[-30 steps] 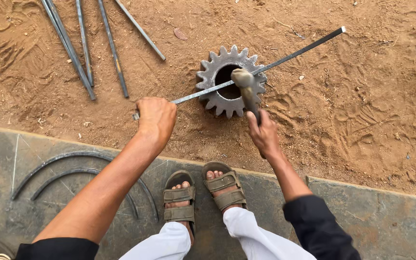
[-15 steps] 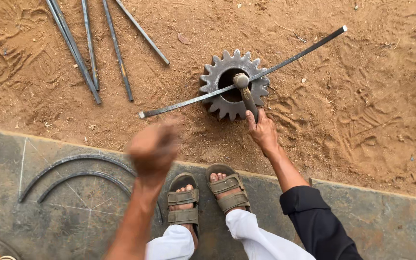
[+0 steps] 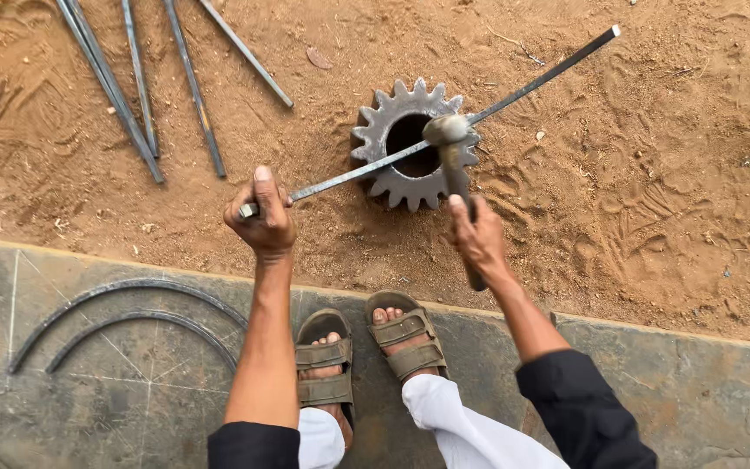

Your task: The person bends metal rods into curved shapes using a hammer and a gear-like metal piece as a form. They repeatedly hammer the rods along the gear's edge, then place the bent rods on a flat surface to compare their curvature.

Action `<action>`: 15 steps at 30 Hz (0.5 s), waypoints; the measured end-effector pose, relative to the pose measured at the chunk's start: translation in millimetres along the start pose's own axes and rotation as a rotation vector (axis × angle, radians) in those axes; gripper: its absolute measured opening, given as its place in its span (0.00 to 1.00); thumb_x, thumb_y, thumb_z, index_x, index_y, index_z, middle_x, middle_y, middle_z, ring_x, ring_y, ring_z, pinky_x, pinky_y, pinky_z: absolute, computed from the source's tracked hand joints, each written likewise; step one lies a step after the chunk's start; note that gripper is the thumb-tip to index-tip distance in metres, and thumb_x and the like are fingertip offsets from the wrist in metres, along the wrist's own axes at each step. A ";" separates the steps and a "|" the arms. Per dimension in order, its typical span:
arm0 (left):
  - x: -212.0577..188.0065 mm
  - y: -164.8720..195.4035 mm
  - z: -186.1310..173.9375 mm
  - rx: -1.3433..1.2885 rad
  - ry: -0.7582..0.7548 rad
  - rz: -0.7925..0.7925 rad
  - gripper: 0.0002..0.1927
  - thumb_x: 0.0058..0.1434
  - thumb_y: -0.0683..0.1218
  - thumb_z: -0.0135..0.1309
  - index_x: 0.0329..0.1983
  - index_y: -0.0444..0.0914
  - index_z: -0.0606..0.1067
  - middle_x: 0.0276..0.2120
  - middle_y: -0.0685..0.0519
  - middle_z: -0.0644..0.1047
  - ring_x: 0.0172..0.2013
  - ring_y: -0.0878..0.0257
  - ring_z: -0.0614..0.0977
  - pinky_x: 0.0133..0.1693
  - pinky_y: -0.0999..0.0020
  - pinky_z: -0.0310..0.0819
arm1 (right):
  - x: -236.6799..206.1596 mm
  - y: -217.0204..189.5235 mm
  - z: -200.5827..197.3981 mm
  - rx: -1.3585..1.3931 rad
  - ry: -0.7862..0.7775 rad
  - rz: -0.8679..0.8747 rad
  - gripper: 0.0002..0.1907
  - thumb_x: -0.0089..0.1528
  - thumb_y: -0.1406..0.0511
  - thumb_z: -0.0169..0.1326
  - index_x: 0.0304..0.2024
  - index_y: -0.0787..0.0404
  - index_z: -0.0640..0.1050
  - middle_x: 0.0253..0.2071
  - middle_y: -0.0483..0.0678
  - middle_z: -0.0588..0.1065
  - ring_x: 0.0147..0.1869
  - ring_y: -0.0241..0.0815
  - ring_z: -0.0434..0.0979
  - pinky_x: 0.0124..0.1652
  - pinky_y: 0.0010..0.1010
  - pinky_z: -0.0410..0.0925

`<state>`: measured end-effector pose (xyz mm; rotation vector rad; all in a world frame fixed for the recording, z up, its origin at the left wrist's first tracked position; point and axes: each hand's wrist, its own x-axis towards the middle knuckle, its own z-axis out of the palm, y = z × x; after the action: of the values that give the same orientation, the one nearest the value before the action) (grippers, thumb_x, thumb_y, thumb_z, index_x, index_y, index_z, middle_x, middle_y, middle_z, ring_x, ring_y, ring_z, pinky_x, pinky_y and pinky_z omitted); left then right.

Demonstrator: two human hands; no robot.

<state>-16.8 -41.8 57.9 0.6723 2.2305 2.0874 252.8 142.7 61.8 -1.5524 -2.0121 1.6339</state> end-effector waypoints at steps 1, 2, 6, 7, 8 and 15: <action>0.1 1.4 -1.7 0.058 -0.018 0.047 0.21 0.73 0.50 0.49 0.24 0.36 0.75 0.15 0.56 0.73 0.15 0.69 0.76 0.19 0.71 0.67 | -8.6 -11.6 -9.3 0.035 0.006 -0.028 0.24 0.67 0.48 0.46 0.48 0.61 0.69 0.28 0.47 0.75 0.22 0.36 0.72 0.19 0.32 0.70; 0.6 3.8 -3.1 0.061 -0.004 0.042 0.23 0.74 0.51 0.48 0.22 0.37 0.73 0.15 0.55 0.73 0.16 0.68 0.76 0.20 0.70 0.67 | -18.1 -24.4 -21.0 0.055 0.035 -0.150 0.24 0.68 0.49 0.47 0.48 0.63 0.68 0.29 0.47 0.76 0.23 0.35 0.74 0.21 0.32 0.70; 6.9 17.4 -5.8 0.012 -0.012 0.006 0.26 0.75 0.52 0.49 0.19 0.38 0.70 0.15 0.54 0.72 0.17 0.65 0.75 0.23 0.68 0.68 | -48.2 -75.5 -66.1 0.348 0.168 -0.769 0.23 0.73 0.51 0.52 0.53 0.64 0.69 0.36 0.50 0.73 0.33 0.36 0.75 0.31 0.33 0.72; 8.9 20.8 -6.4 -0.003 -0.011 -0.019 0.26 0.75 0.52 0.49 0.19 0.38 0.70 0.15 0.54 0.72 0.17 0.65 0.75 0.23 0.67 0.68 | -49.2 -84.4 -70.9 0.491 0.191 -0.954 0.24 0.72 0.52 0.54 0.56 0.64 0.67 0.39 0.51 0.73 0.37 0.38 0.77 0.34 0.33 0.74; 10.5 24.0 -7.3 0.081 -0.028 0.022 0.27 0.76 0.52 0.48 0.19 0.38 0.70 0.14 0.54 0.72 0.16 0.65 0.75 0.25 0.66 0.68 | -46.9 -90.2 -71.4 0.514 0.232 -1.053 0.23 0.72 0.50 0.53 0.54 0.62 0.68 0.40 0.50 0.72 0.38 0.38 0.78 0.35 0.34 0.75; 14.9 34.2 -11.2 0.153 -0.064 0.082 0.27 0.76 0.53 0.44 0.20 0.38 0.72 0.15 0.54 0.73 0.16 0.65 0.76 0.22 0.68 0.67 | -0.2 -34.5 7.5 -0.434 0.094 -0.243 0.25 0.71 0.50 0.46 0.58 0.63 0.68 0.31 0.43 0.72 0.29 0.34 0.76 0.25 0.30 0.73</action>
<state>-23.5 -47.1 95.9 0.8402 2.3836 1.9134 226.9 141.3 85.7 -1.3903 -2.5016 1.0662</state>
